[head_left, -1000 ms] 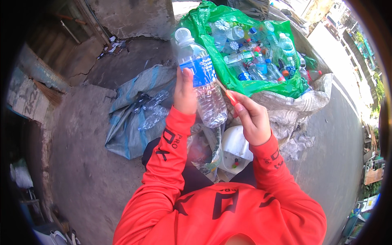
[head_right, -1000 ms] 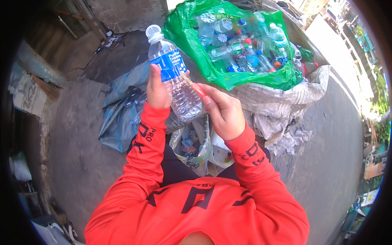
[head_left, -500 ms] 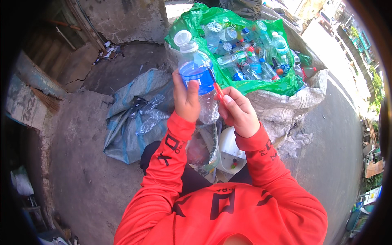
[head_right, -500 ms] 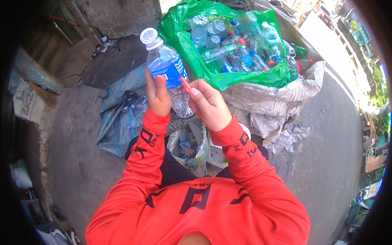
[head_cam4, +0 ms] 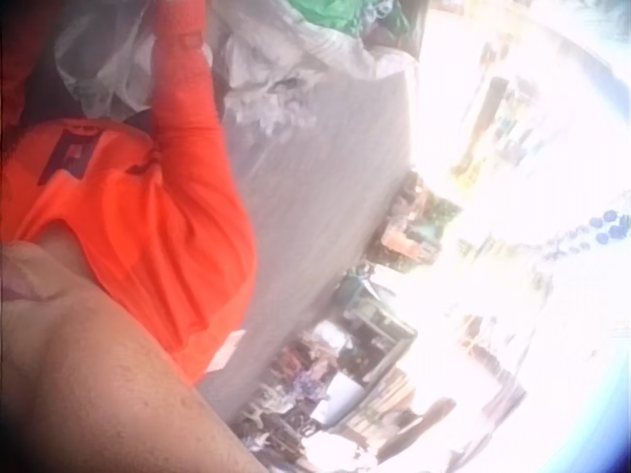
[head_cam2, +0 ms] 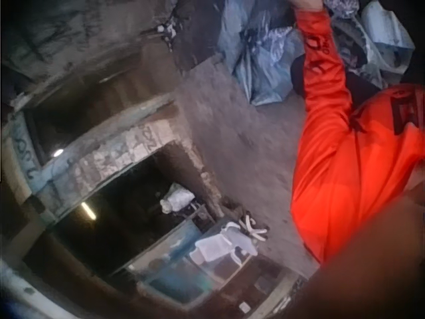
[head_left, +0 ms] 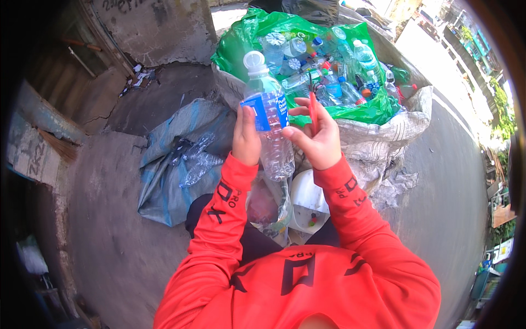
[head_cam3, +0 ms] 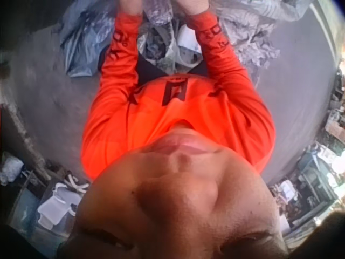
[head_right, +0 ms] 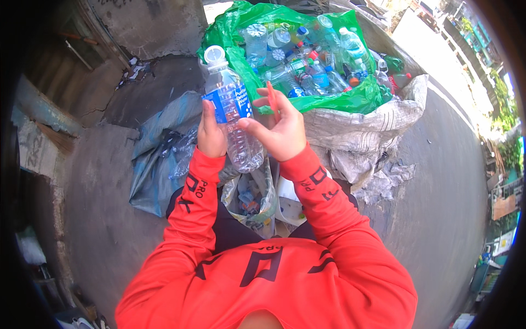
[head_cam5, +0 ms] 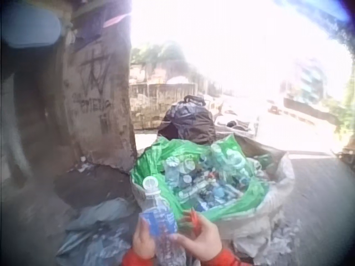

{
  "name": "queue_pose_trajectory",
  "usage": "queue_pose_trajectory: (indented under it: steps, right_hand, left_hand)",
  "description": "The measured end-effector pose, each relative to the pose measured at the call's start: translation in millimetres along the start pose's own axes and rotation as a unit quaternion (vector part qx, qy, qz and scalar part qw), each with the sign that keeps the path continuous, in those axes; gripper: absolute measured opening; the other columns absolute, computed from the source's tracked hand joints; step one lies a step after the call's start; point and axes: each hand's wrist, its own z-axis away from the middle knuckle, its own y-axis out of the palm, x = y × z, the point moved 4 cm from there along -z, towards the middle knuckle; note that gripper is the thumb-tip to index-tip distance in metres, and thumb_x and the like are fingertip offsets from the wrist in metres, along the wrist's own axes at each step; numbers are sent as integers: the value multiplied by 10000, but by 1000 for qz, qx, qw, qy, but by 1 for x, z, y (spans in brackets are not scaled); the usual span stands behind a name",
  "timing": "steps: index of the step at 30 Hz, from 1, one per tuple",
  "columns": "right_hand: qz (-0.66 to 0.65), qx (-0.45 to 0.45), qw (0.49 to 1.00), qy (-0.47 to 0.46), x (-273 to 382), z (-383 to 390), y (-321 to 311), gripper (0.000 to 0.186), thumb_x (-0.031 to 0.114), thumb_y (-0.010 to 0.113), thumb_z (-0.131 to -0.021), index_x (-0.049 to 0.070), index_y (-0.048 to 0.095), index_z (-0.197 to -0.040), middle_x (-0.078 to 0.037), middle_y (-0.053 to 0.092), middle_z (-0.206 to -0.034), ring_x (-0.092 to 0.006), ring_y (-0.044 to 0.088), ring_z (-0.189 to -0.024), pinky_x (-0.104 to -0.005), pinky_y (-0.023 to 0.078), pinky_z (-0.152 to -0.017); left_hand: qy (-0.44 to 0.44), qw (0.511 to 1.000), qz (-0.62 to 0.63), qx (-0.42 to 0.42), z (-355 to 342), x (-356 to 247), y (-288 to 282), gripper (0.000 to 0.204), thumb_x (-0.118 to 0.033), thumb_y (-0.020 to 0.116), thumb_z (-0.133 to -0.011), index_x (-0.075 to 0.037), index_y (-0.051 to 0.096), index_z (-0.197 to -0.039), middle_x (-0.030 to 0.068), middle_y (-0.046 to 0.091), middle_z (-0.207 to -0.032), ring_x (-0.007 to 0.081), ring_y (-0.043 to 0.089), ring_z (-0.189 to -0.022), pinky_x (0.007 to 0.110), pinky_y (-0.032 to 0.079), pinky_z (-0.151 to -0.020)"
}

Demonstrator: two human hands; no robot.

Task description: The person sits on the ground and removes labels from plastic bottles using a small red tool. They pick up bottles from a green bag, scrape off the labels, and place the bottles into a white bucket.

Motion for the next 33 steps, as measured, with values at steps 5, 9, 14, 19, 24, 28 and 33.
queue_pose_trajectory:
  steps: [5, 9, 14, 19, 24, 28, 33]
  right_hand:
    - [49, -68, 996, -26, -18, 0, 6, 215, 114, 685, -754, -14, 612, -911, -15, 607, -720, -41, 479, -624, -221, 418, -559]
    - [13, -108, 993, -46, -24, -1, 3, 74, 81, 587, -836, 11, 598, -858, 36, 540, -620, -28, 444, -559, -216, 383, -504]
    - [-316, -130, 934, 107, -48, -6, 2, 94, 125, 540, -879, 94, 512, -795, 40, 452, -584, -50, 358, -423, -222, 292, -388]
    - [-407, -173, 880, 173, -65, -11, -11, 58, 149, 533, -880, 130, 506, -832, 30, 444, -601, -78, 349, -399, -232, 272, -368]
    - [-370, -188, 896, 160, -62, -9, -7, 67, 152, 529, -882, 132, 499, -826, 36, 431, -596, -74, 336, -409, -230, 267, -368]
    - [-287, -179, 933, 119, -72, -1, -30, 66, 156, 526, -889, 124, 495, -841, 38, 425, -607, -62, 342, -425, -220, 274, -385]
    - [-279, -195, 925, 168, -107, 34, -35, 49, 143, 533, -884, 113, 499, -866, 29, 473, -651, -56, 354, -434, -213, 275, -386]
  left_hand:
    - [25, 1000, 4, 3, 0, 2, 5, 510, -468, 282, -943, -25, 439, -1139, 80, 550, -997, 150, 562, -846, 286, 456, -764]
    - [-85, 983, 163, 3, 4, 2, 14, 554, -498, 300, -926, -28, 429, -1190, 101, 570, -1029, 192, 582, -882, 336, 481, -766]
    - [-98, 978, 164, -87, 0, 34, 1, 482, -460, 351, -929, -45, 437, -1160, 88, 568, -976, 167, 577, -821, 313, 486, -714]
    - [-85, 974, 194, -85, 6, 27, 14, 431, -320, 530, -889, -53, 390, -1197, 75, 542, -977, 143, 560, -813, 302, 486, -699]
    - [-47, 994, 93, 41, 6, 47, 17, 610, -177, 656, -800, -55, 290, -1273, 70, 521, -1015, 157, 553, -875, 310, 494, -728]
    - [-69, 975, 181, 109, -4, 7, -4, 944, -62, 657, -736, -69, -22, -1391, 171, 508, -1108, 228, 585, -894, 346, 497, -769]
    - [-160, 960, 71, 220, 6, 11, -3, 858, -114, 701, -698, -14, 158, -1356, 145, 520, -1068, 185, 584, -868, 296, 499, -742]
